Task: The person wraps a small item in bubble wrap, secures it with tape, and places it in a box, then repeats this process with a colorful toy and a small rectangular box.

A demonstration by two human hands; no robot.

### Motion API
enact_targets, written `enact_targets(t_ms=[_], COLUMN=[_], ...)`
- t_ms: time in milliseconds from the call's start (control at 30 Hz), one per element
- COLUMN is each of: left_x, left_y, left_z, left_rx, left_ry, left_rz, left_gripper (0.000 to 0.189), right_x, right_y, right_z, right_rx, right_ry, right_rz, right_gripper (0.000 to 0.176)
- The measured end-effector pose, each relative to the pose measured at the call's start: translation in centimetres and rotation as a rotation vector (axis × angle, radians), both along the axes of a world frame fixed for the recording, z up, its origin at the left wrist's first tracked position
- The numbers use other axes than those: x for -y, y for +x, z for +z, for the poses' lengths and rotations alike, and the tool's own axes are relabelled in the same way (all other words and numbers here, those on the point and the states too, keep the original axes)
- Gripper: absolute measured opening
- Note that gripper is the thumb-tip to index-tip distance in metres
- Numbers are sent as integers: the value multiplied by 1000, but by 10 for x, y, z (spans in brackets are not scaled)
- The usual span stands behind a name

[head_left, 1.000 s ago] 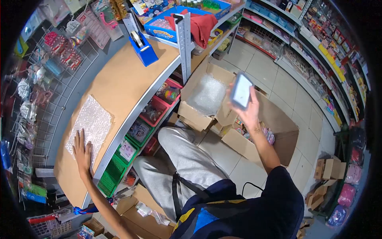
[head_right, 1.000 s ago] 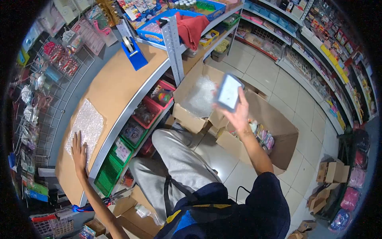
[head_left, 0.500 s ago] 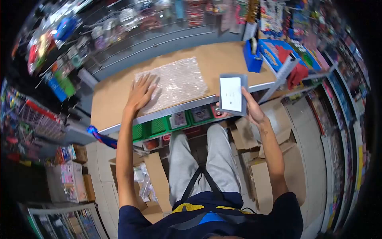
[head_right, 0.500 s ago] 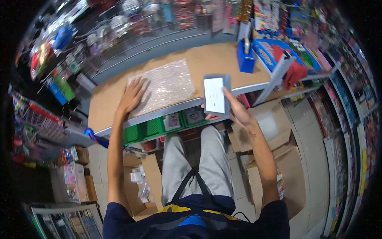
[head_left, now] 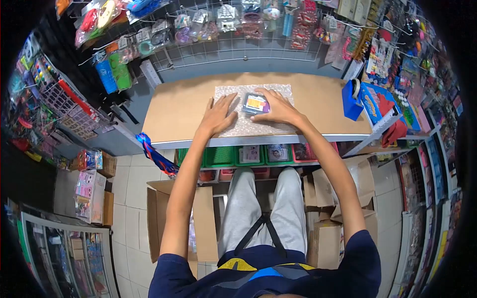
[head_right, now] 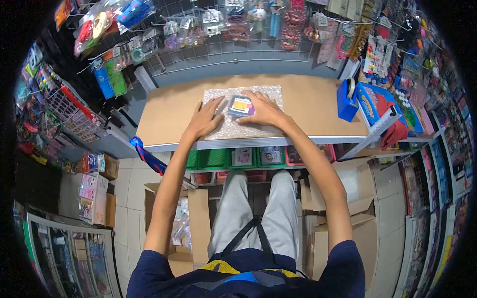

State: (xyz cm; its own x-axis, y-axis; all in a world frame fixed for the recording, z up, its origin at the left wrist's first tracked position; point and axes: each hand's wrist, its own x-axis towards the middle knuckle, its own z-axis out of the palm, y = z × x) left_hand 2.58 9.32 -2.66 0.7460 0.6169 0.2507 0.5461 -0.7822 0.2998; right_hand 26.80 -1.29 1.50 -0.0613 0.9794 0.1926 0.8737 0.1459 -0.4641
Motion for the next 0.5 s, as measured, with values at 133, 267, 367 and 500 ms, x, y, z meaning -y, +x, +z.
enact_targets(t_ms=[133,267,367,500], left_x=[4,4,5,4], left_y=[-2,-1,0,-1], left_z=[4,4,6,6], left_rx=[27,16,6,33], left_ry=[1,13,23,12], left_rz=[-14,-33,-49,-71], left_gripper=[68,69,72,76], right_x=[9,17,19,5], right_y=[6,23,22,24], right_z=[-9,-12,-6,-11], right_rx=[-33,-191,-242,-290], right_ry=[-36,13,23,56], right_rz=[43,116,140,137], right_gripper=[97,93,88,79])
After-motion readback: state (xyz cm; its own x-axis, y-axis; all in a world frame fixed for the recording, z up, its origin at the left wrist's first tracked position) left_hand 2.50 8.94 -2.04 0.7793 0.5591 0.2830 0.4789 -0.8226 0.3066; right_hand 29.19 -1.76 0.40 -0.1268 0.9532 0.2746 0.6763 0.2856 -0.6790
